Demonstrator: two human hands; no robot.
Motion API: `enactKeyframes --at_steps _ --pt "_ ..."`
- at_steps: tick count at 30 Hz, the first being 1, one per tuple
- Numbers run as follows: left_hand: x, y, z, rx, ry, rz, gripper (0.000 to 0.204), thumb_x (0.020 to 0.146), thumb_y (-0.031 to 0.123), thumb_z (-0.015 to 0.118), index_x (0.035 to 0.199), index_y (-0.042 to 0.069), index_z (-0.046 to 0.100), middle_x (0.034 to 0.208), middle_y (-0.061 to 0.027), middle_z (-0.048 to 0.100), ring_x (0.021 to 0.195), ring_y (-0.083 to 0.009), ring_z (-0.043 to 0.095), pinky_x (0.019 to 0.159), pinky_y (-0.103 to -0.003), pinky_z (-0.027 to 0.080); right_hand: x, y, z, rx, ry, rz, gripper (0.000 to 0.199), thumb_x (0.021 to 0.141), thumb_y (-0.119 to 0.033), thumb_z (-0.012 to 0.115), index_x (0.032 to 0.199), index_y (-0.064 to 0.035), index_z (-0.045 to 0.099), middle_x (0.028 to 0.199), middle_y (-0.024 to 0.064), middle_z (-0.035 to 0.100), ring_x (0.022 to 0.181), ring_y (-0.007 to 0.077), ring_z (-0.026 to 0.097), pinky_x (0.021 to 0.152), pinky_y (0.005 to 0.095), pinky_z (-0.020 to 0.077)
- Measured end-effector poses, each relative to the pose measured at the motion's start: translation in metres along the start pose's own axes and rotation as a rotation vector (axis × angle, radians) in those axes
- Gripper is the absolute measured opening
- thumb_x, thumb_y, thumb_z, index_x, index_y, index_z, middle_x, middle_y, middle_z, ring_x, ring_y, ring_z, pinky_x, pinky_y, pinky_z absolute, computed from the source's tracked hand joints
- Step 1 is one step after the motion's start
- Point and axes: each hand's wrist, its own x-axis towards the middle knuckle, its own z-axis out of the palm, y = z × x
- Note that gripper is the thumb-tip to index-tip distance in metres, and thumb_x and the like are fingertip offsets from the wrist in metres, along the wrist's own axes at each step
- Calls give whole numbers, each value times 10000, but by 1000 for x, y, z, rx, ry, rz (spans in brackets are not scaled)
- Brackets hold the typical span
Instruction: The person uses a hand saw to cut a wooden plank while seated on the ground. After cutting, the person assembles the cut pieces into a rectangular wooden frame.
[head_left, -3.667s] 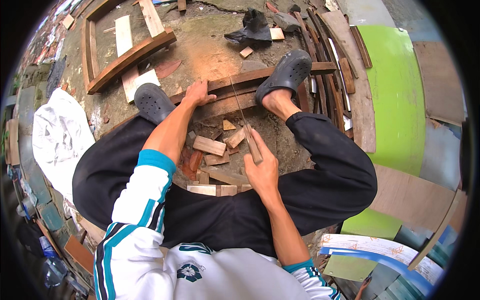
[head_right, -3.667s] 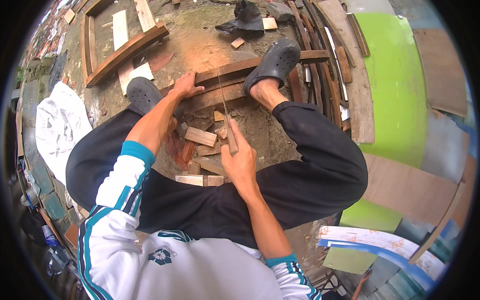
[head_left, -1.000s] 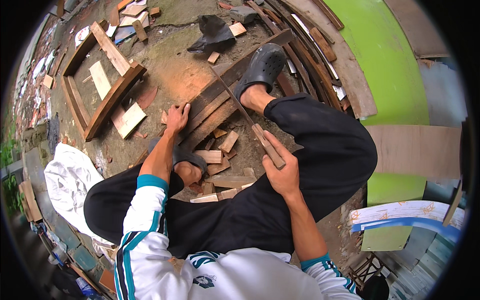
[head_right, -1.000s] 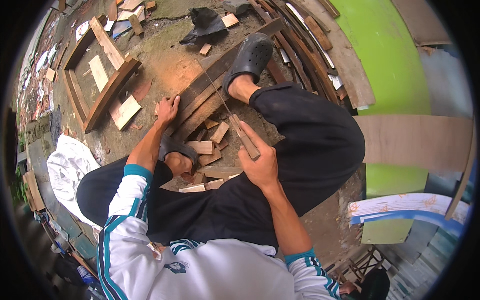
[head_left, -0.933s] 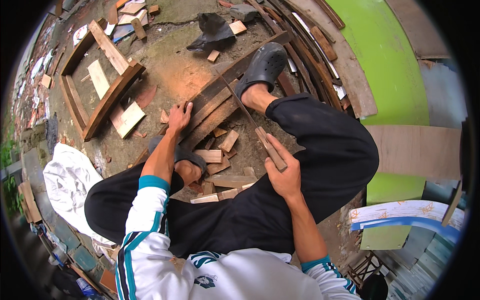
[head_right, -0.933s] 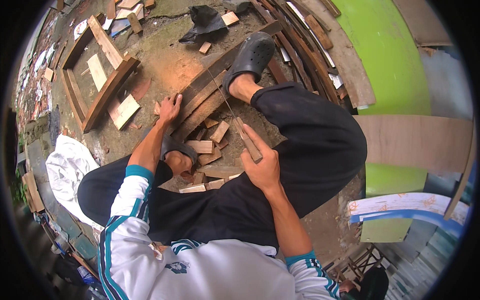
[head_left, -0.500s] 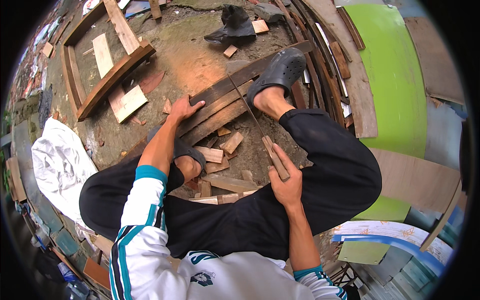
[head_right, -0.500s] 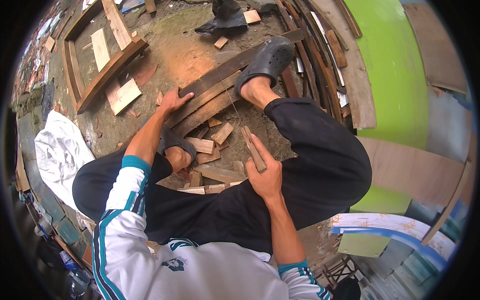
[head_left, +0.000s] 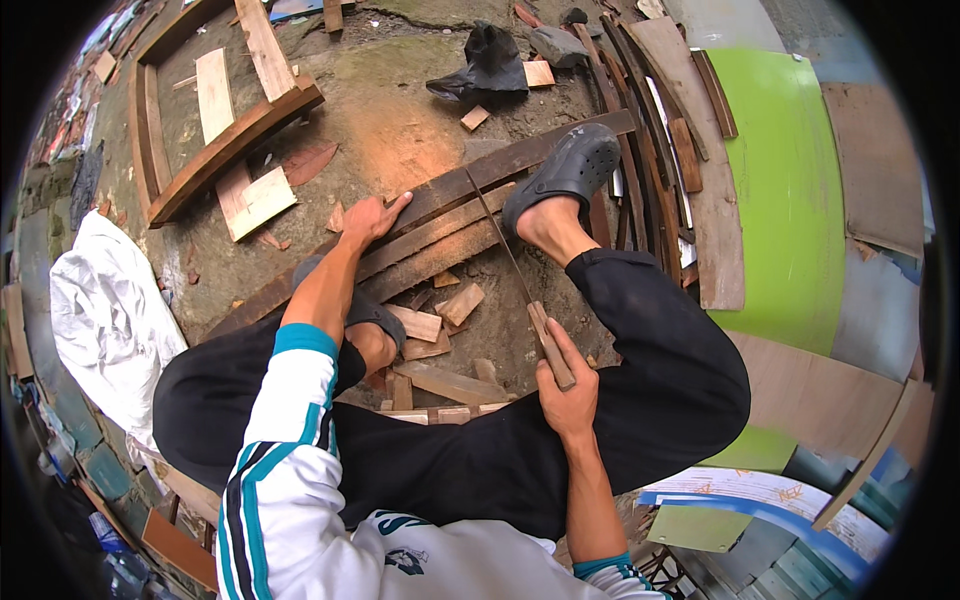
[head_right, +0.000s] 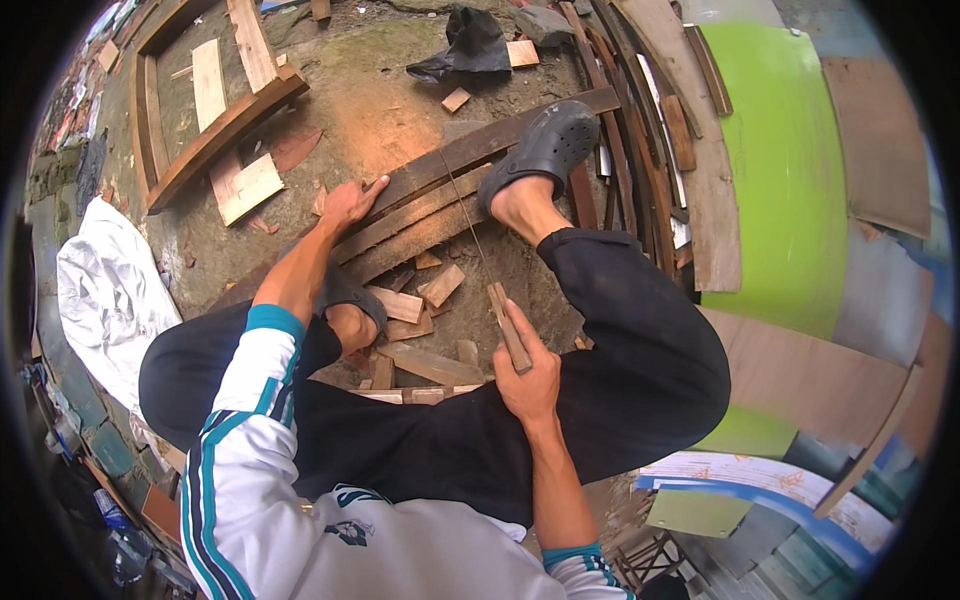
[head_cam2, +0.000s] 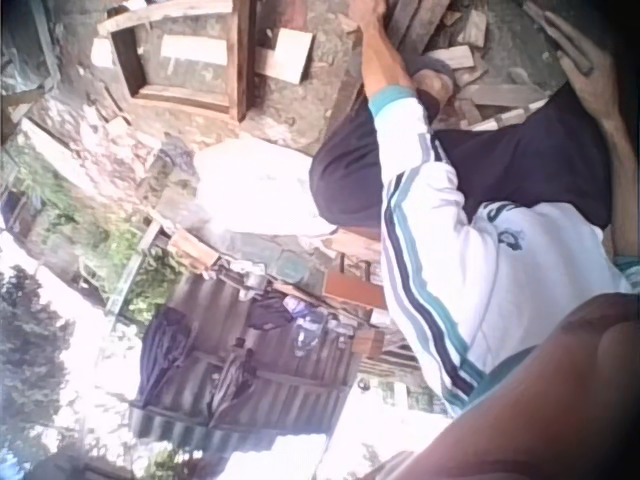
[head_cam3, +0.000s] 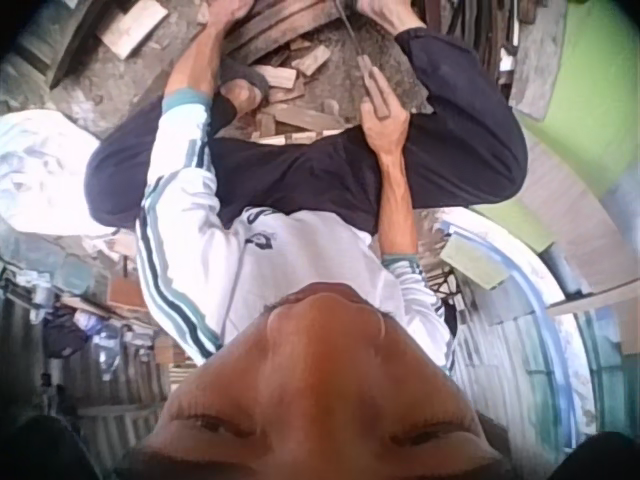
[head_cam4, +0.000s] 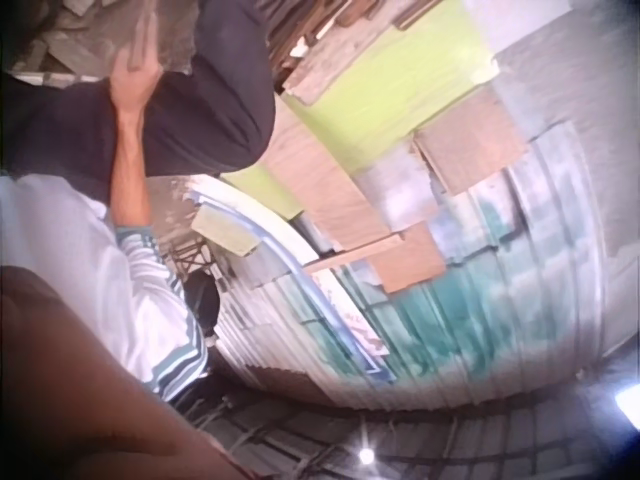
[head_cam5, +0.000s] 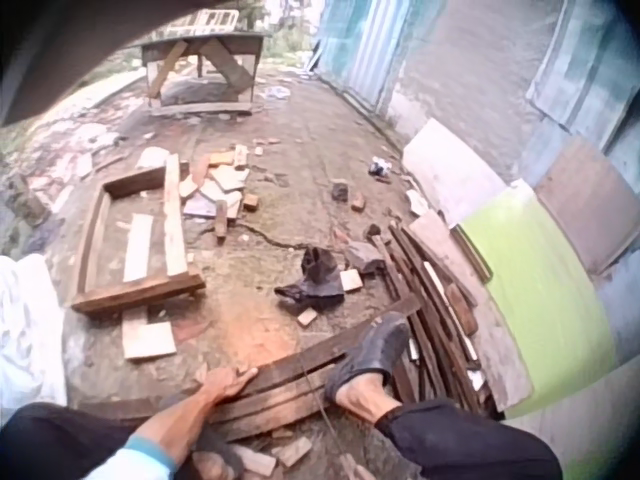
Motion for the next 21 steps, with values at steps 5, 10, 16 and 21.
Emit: enactKeyframes --at_steps 5,10,16,21 --pt "3 -6 -8 -15 116 -30 980 841 857 399 980 -50 744 955 -290 713 950 -412 697 845 -501 517 -1 -7 -1 25 -3 62 531 865 -11 589 1396 -14 571 1191 167 709 1004 154 678 872 265 504" --pt "-13 -6 -41 13 301 68 926 795 853 507 930 -40 713 911 -264 707 853 -395 697 782 -475 532 -4 -4 -1 8 54 -1 539 853 -2 590 1392 -17 575 1076 173 733 872 147 701 773 274 531" --pt "-42 -8 -47 119 590 229 753 750 727 695 951 4 622 921 -202 673 869 -357 670 754 -459 532 -4 -4 4 56 81 -89 538 846 1 592 1384 -18 580 1138 211 723 971 197 725 812 301 545" --pt "-57 -5 -50 212 556 273 731 696 633 741 1054 8 612 1027 -183 668 958 -341 641 777 -446 536 -9 -5 5 56 59 -68 532 847 -2 596 1379 -18 586 1141 207 723 969 181 719 814 296 542"
